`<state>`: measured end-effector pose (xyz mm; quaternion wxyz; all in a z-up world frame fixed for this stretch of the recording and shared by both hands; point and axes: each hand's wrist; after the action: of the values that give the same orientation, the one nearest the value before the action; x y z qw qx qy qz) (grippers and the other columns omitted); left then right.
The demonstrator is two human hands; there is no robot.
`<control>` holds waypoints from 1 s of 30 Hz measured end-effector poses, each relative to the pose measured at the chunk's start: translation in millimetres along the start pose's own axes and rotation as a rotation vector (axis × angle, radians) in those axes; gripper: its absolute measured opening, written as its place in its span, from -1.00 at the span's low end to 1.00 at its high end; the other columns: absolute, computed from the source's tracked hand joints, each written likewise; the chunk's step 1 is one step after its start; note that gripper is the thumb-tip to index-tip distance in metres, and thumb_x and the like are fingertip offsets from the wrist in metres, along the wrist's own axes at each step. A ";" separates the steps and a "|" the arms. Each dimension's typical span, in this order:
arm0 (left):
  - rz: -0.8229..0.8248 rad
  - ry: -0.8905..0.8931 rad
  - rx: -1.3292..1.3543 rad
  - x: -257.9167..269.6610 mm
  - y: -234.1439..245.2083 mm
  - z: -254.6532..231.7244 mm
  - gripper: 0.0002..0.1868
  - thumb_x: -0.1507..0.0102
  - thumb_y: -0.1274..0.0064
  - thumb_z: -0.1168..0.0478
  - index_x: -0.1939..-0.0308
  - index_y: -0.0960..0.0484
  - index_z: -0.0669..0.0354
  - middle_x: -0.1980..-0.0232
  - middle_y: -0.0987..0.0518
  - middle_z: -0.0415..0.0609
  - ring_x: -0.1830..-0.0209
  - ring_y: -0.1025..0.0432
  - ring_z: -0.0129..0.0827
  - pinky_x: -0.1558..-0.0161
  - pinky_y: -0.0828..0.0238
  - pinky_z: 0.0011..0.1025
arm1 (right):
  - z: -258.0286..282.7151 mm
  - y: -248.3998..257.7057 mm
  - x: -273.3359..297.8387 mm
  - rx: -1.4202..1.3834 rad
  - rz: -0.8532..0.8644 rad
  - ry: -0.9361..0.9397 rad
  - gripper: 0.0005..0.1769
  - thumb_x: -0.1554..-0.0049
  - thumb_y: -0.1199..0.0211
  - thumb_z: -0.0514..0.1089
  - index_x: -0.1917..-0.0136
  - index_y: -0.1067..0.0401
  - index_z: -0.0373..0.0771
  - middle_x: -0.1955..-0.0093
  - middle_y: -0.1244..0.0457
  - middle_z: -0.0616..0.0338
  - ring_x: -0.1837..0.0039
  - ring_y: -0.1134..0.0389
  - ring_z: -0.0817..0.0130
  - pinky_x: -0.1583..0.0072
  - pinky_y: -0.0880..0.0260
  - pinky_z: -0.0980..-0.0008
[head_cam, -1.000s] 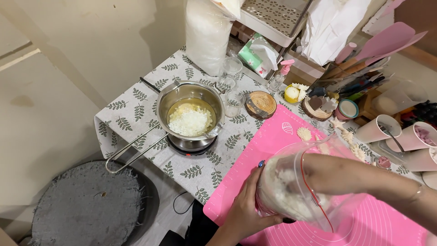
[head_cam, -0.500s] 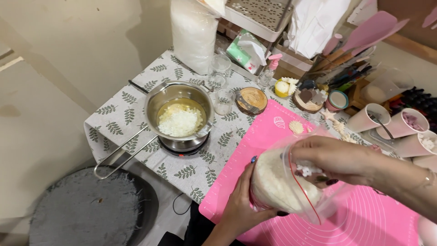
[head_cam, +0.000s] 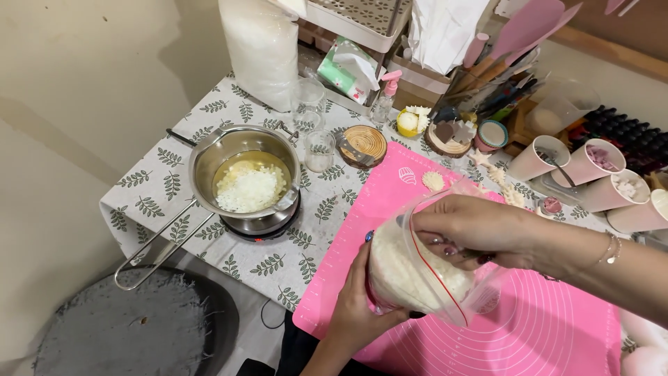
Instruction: The recorder weighs wax flakes on a digital scale and adds them to a pot for melting.
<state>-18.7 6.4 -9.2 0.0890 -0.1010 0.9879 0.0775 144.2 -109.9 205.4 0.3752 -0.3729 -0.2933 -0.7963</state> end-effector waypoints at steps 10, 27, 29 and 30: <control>0.003 -0.021 0.013 0.5 1.7 -3.5 0.38 0.05 -0.55 0.07 -0.62 0.11 0.26 -0.61 -0.18 0.26 -0.60 -0.20 0.06 -0.44 -0.31 -0.14 | 4.7 8.4 7.0 0.026 0.093 0.077 -0.47 -0.20 -0.13 -0.01 0.54 -0.18 -0.24 0.57 0.04 0.30 0.54 0.12 0.50 0.47 0.14 0.39; -0.102 -0.085 -0.027 3.6 10.1 -11.1 0.37 0.03 -0.57 -0.11 -0.68 -0.07 0.23 -0.60 -0.34 0.28 -0.59 -0.34 0.08 -0.48 -0.39 -0.14 | 212.3 -66.6 -80.5 0.275 0.187 0.337 -0.51 -0.21 -0.19 -0.05 0.50 -0.15 -0.15 0.56 0.02 0.35 0.53 0.09 0.52 0.48 0.13 0.39; -0.093 -0.121 -0.003 2.0 15.1 -16.5 0.35 -0.01 -0.57 -0.10 -0.68 -0.06 0.24 -0.64 -0.34 0.27 -0.63 -0.34 0.08 -0.51 -0.40 -0.13 | 215.1 -98.9 -90.2 0.550 0.004 0.415 -0.54 -0.22 -0.14 0.00 0.44 -0.30 -0.25 0.52 -0.12 0.18 0.49 -0.07 0.41 0.41 -0.06 0.29; -0.080 -0.154 0.024 2.6 17.1 -19.3 0.32 -0.04 -0.56 -0.09 -0.68 -0.05 0.26 -0.68 -0.34 0.26 -0.66 -0.35 0.08 -0.54 -0.40 -0.13 | 215.4 -116.1 -95.1 0.819 -0.185 0.485 -0.49 -0.23 -0.10 0.06 0.37 -0.44 -0.36 0.47 -0.26 0.01 0.44 -0.23 0.29 0.33 -0.25 0.19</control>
<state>-27.9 19.1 11.5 0.1688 -0.1331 0.9742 0.0693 171.9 150.4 224.6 0.4763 0.0295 -0.5188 -0.7093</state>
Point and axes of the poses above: each hand's wrist, its own x-axis away from the middle knuckle, its own y-axis out of the back of the hand, z = x × y
